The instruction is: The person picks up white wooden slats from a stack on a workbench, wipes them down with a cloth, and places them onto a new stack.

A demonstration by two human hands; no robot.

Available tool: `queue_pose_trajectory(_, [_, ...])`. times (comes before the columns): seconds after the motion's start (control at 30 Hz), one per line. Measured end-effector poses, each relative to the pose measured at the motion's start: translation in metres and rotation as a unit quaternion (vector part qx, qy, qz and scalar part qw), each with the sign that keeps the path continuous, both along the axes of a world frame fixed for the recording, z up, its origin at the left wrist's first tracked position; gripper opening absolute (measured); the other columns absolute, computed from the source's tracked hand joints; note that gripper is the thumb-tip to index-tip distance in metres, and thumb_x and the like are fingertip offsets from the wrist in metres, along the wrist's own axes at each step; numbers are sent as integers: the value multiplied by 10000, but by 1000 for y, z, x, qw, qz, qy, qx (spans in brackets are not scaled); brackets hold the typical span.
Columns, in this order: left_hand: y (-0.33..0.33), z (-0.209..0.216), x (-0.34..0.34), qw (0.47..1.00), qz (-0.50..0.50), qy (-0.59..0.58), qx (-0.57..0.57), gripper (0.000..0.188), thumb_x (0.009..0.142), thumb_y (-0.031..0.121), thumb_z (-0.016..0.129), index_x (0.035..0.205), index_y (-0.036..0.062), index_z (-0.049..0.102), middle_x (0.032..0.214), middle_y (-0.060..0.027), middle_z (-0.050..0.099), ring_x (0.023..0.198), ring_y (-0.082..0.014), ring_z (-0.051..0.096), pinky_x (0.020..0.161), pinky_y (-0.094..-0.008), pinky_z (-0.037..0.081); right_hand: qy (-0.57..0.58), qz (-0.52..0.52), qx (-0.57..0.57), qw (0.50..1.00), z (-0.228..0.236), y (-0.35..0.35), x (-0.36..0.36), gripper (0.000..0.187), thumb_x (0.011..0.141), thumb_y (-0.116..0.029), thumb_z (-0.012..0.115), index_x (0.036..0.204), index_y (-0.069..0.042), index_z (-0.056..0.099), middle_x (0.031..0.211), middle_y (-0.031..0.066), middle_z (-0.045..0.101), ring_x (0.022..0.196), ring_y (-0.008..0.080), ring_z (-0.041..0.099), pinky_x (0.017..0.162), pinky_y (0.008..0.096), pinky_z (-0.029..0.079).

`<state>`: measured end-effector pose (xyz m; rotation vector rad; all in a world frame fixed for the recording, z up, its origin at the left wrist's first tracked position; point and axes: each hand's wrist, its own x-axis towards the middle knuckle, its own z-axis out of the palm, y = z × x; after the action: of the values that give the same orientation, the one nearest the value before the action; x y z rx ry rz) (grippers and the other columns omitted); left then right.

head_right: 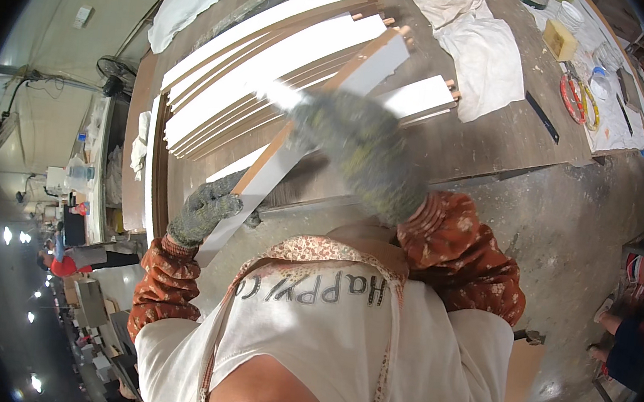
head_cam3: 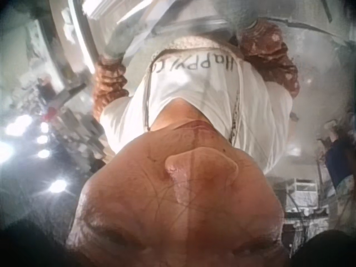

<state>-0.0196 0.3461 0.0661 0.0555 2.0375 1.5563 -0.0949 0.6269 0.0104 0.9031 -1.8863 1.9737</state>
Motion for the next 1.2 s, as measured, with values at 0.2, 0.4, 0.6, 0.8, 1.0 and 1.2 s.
queue_pose_trajectory(0.2, [-57, -19, 40, 999, 25, -44, 13, 454, 860, 177, 554, 1237, -50, 443, 976, -126, 630, 842, -185, 585, 795, -299, 461, 322, -460, 234, 793, 9, 65, -69, 283, 838, -74, 539, 1096, 42, 544, 982, 187, 603, 867, 285, 610, 765, 359, 509])
queue_pose_trajectory(0.4, [-54, -9, 38, 980, 28, -158, 118, 699, 774, 226, 661, 1325, -28, 315, 990, -233, 602, 846, -299, 629, 682, -412, 527, 274, -352, 201, 872, -11, 45, -62, 298, 833, -34, 521, 1124, 31, 537, 1023, 205, 586, 926, 312, 594, 791, 388, 485])
queue_pose_trajectory(0.6, [-49, 11, -3, 971, -225, 11, -77, 666, 747, 267, 716, 1288, 38, 403, 947, -144, 646, 721, -142, 632, 596, -233, 518, 221, -375, 343, 832, -21, 43, -28, 393, 766, 53, 484, 1156, 23, 517, 1088, 196, 568, 1034, 338, 536, 910, 408, 415])
queue_pose_trajectory(0.8, [-40, 63, -109, 925, -375, 30, -55, 574, 725, 426, 684, 1157, 74, 545, 896, -95, 618, 815, -151, 595, 676, -281, 517, -96, -392, 108, 908, -26, 42, 4, 358, 810, 7, 419, 1154, 12, 518, 1091, 158, 569, 986, 302, 540, 851, 384, 426])
queue_pose_trajectory(1.0, [37, 133, -178, 741, -289, 371, -479, 326, 779, 250, 636, 999, 13, 597, 860, -125, 644, 793, -240, 611, 737, -334, 485, 44, -567, 322, 757, -60, 46, -7, 331, 810, -39, 441, 1120, -42, 556, 957, 153, 581, 845, 305, 555, 752, 388, 447])
queue_pose_trajectory(1.2, [70, 6, -182, 654, -149, 694, -264, 239, 827, 352, 578, 924, 147, 654, 753, -69, 637, 656, -191, 602, 539, -325, 479, -148, -575, 229, 772, -83, 51, -3, 286, 806, -40, 441, 1063, -35, 566, 913, 133, 606, 830, 294, 585, 730, 386, 461])
